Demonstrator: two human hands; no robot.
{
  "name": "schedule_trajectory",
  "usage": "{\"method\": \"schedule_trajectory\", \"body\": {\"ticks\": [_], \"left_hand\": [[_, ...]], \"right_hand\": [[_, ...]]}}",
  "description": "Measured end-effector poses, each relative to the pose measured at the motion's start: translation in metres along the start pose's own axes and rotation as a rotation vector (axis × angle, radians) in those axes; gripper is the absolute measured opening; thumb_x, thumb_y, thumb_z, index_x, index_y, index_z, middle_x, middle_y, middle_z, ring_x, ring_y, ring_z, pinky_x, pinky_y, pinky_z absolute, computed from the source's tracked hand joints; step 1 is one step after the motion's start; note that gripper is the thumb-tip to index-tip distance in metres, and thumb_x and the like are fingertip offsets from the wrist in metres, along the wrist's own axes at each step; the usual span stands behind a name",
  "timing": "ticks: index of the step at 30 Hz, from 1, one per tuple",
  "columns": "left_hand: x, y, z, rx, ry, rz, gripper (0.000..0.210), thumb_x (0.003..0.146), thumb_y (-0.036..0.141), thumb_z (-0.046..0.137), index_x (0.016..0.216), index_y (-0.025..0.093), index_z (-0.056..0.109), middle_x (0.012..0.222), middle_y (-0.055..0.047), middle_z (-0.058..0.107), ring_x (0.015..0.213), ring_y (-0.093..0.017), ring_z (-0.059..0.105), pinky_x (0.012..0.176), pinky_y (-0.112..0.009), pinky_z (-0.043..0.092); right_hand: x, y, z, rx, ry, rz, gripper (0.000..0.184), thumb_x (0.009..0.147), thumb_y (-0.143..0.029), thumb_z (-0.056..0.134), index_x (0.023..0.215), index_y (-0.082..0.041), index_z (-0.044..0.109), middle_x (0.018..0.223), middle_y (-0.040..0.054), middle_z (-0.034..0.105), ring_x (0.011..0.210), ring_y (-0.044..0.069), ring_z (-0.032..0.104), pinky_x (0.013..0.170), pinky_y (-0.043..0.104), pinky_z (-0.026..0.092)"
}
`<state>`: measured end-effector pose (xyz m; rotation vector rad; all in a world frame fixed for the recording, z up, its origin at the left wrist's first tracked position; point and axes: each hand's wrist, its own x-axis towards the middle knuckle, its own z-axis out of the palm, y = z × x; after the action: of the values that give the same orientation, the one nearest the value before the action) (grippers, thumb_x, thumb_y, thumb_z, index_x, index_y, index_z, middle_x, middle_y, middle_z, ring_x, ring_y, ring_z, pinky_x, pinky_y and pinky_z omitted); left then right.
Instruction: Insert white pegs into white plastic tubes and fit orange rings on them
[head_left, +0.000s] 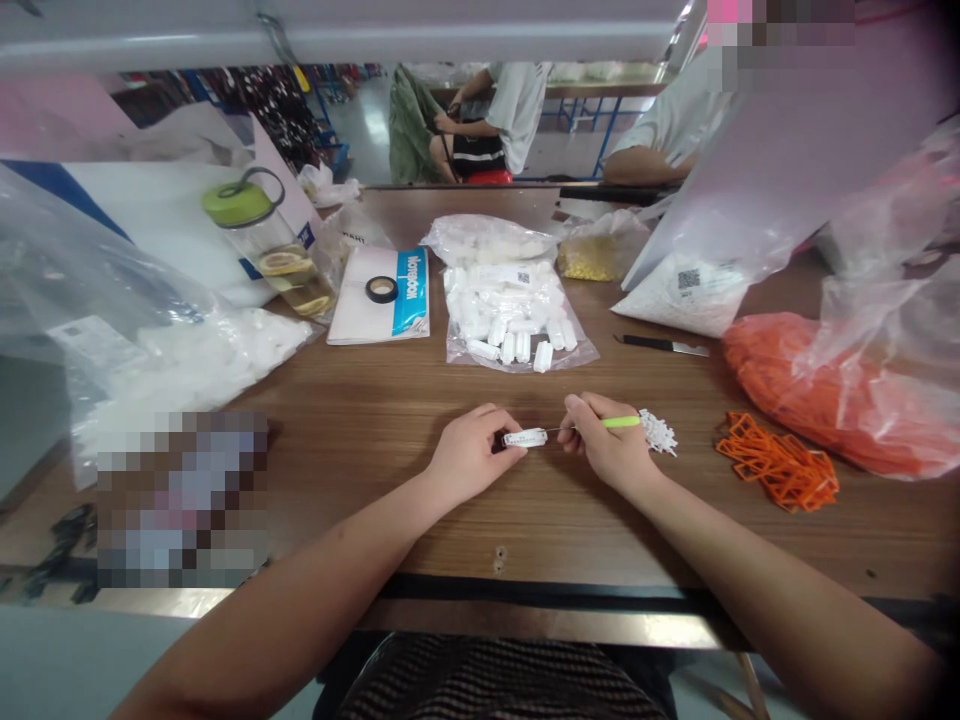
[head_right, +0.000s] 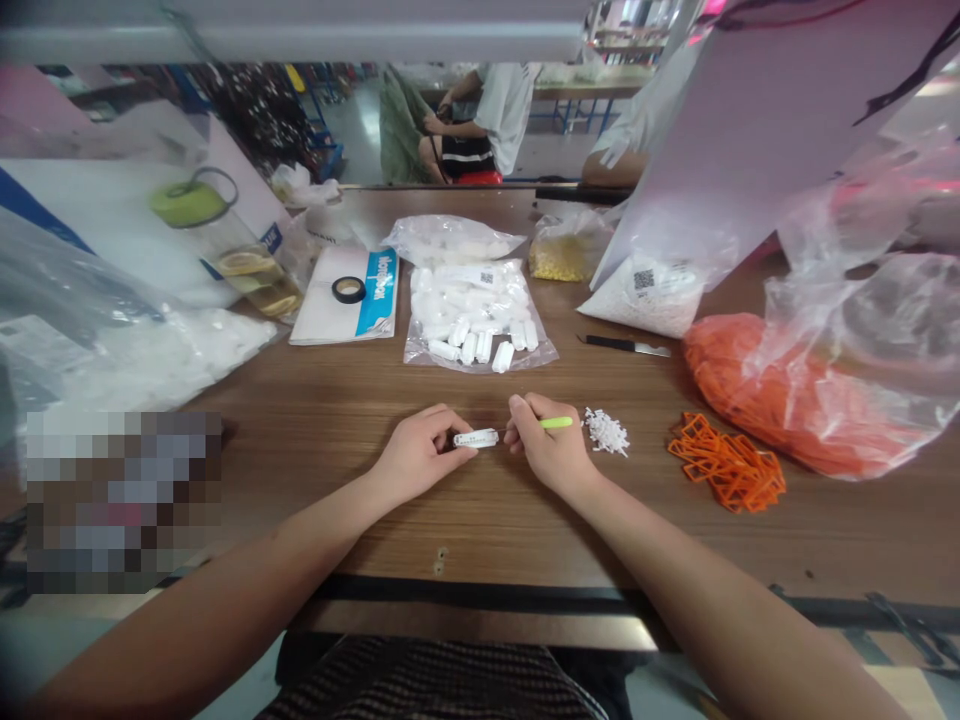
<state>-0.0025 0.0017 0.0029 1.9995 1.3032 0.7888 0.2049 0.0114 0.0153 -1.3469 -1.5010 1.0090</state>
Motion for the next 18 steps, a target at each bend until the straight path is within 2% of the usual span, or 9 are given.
{"method": "schedule_trajectory", "body": {"ticks": [12,14,18], "left_hand": [[0.0,0.0,0.0,0.015,-0.006,0.002,0.009,0.079,0.024,0.072,0.086,0.022,0.067,0.078,0.003,0.057,0.061,-0.011,0.048,0.06,-0.026,0.038],[0.0,0.0,0.0,0.01,-0.003,0.006,0.008,0.08,0.023,0.071,0.086,0.022,0.067,0.077,0.003,0.056,0.061,-0.011,0.048,0.06,-0.026,0.038],[0.0,0.001,0.0,0.0,0.001,-0.004,0.008,0.079,0.024,0.072,0.085,0.021,0.067,0.077,0.004,0.055,0.06,-0.01,0.047,0.06,-0.026,0.037]], "right_hand": [[0.0,0.001,0.0,-0.039,-0.016,-0.006,0.049,0.093,-0.052,0.051,0.057,-0.019,0.056,0.055,0.001,0.063,0.044,0.011,0.057,0.044,0.023,0.045],[0.0,-0.003,0.0,-0.117,-0.065,-0.064,0.049,0.096,-0.049,0.048,0.057,-0.02,0.055,0.056,0.0009,0.062,0.046,0.012,0.057,0.047,0.025,0.045],[-0.002,-0.011,-0.001,-0.38,-0.141,-0.316,0.046,0.098,-0.041,0.043,0.058,-0.021,0.051,0.055,0.0007,0.057,0.05,0.012,0.052,0.054,0.028,0.041]]}}
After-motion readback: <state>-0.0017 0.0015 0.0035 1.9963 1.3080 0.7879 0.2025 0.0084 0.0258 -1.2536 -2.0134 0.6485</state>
